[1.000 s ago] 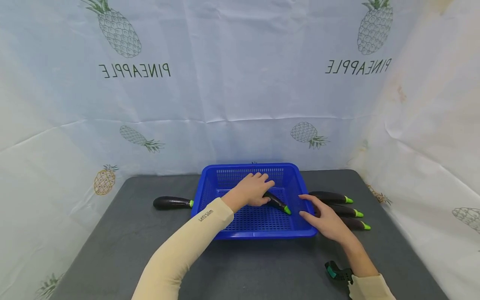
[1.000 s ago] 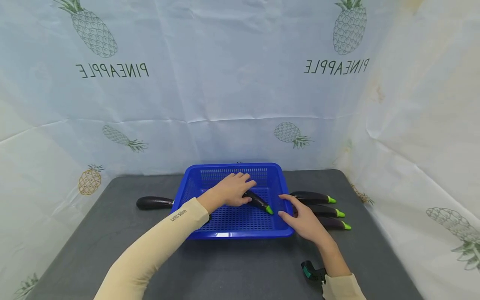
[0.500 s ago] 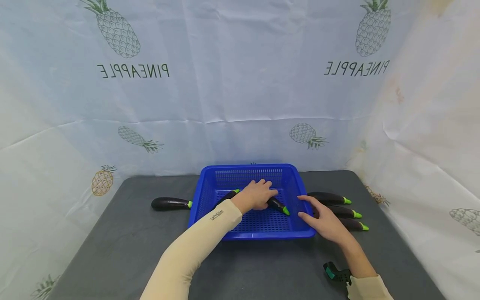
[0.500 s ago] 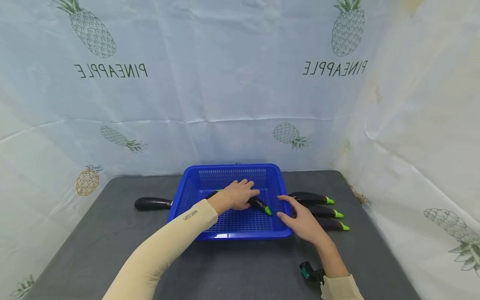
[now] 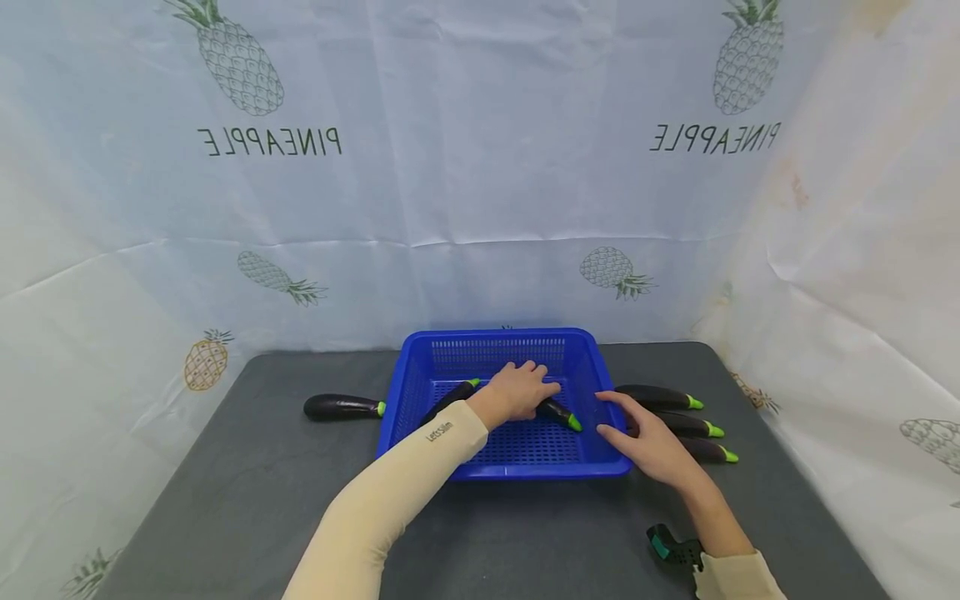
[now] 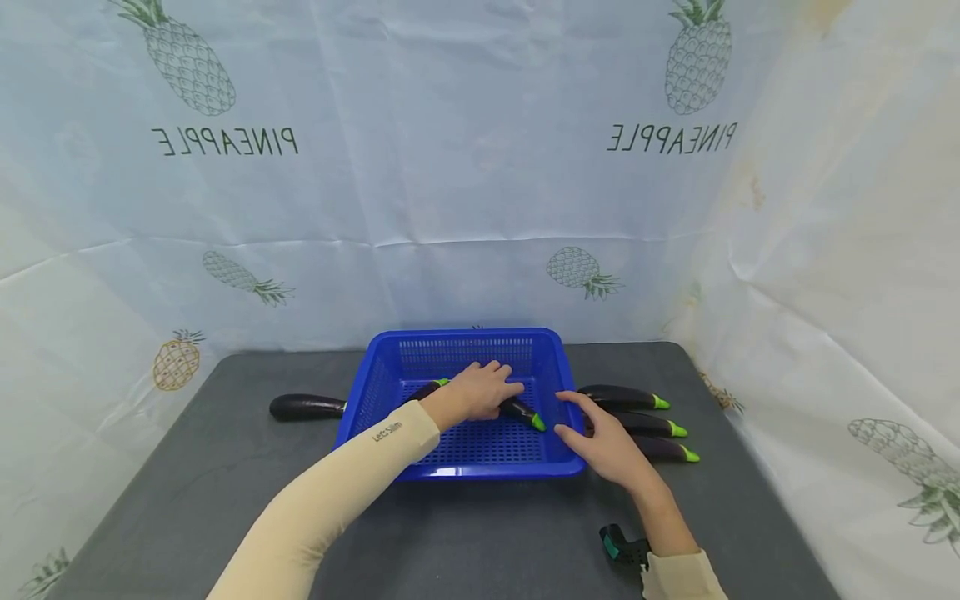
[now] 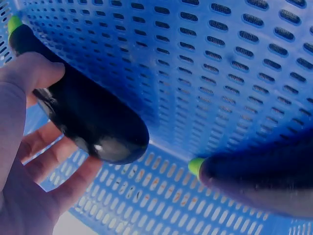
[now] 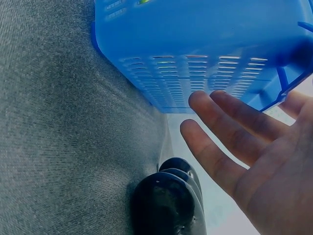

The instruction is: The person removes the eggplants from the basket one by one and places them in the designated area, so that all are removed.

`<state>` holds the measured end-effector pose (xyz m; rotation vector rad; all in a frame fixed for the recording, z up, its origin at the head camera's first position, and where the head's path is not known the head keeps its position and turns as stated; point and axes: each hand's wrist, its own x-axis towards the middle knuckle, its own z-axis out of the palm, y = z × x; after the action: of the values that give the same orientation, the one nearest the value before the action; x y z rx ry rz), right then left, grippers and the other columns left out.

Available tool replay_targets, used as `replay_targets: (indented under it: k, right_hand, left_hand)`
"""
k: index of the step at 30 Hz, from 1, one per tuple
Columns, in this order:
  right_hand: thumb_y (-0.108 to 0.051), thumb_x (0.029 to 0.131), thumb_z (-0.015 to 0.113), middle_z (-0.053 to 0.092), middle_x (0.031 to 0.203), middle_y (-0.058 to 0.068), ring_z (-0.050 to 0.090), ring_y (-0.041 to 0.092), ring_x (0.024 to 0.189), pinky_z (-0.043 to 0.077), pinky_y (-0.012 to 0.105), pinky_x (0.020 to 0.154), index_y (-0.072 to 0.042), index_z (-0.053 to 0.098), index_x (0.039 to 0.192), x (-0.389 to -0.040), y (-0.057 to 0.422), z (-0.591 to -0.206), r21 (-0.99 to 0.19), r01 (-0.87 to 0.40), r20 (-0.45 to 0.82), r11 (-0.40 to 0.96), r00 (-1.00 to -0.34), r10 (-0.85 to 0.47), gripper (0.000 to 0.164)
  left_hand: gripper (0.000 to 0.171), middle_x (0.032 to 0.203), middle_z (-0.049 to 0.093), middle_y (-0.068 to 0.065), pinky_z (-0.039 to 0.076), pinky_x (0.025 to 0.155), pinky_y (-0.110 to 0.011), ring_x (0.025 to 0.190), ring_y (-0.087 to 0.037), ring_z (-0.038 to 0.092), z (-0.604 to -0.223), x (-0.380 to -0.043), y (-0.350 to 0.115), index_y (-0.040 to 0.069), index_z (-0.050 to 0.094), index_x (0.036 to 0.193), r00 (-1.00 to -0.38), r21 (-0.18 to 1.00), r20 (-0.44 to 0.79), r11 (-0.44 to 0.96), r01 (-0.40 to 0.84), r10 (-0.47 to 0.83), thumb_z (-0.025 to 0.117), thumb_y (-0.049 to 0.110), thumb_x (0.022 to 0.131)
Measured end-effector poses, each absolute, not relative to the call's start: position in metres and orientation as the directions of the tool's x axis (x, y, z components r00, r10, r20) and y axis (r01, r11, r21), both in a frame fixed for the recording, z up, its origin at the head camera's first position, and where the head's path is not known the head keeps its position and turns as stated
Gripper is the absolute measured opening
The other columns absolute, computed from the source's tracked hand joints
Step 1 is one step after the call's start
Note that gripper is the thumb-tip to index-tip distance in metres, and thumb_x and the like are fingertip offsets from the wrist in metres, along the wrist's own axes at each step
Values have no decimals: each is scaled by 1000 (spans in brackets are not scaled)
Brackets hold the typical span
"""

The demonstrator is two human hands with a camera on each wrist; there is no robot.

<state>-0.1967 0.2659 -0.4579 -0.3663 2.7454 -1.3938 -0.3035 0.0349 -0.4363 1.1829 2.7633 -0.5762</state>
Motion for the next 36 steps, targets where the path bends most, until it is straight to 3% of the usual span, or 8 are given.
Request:
replay_targets:
  k: [16, 25, 36]
  right_hand:
    - [-32, 100, 66, 42, 150, 31, 66, 41, 111, 60, 49, 79, -10, 43, 150, -199, 268, -460, -807, -191, 71, 559, -971, -229, 59]
    - [-34, 100, 66, 42, 149, 32, 65, 43, 111, 60, 49, 79, -10, 44, 150, -198, 268, -460, -800, -199, 80, 566, -970, -228, 59]
    - [-34, 100, 66, 44, 148, 31, 66, 40, 109, 60, 48, 79, -11, 43, 150, -198, 268, -459, -807, -181, 62, 562, -973, -224, 59]
  left_hand:
    - [46, 137, 55, -3, 52, 97, -44, 124, -22, 54, -397, -287, 0, 34, 50, 144, -659, -433, -156, 549, 715, 736, 64, 40, 100]
    - [44, 137, 55, -4, 53, 95, -45, 122, -23, 54, -380, -277, -16, 32, 50, 143, -651, -422, -153, 546, 723, 744, 63, 36, 101]
    - [40, 133, 58, -5, 55, 92, -46, 117, -24, 57, -356, -255, -36, 31, 55, 139, -631, -417, -63, 554, 720, 773, 63, 34, 100]
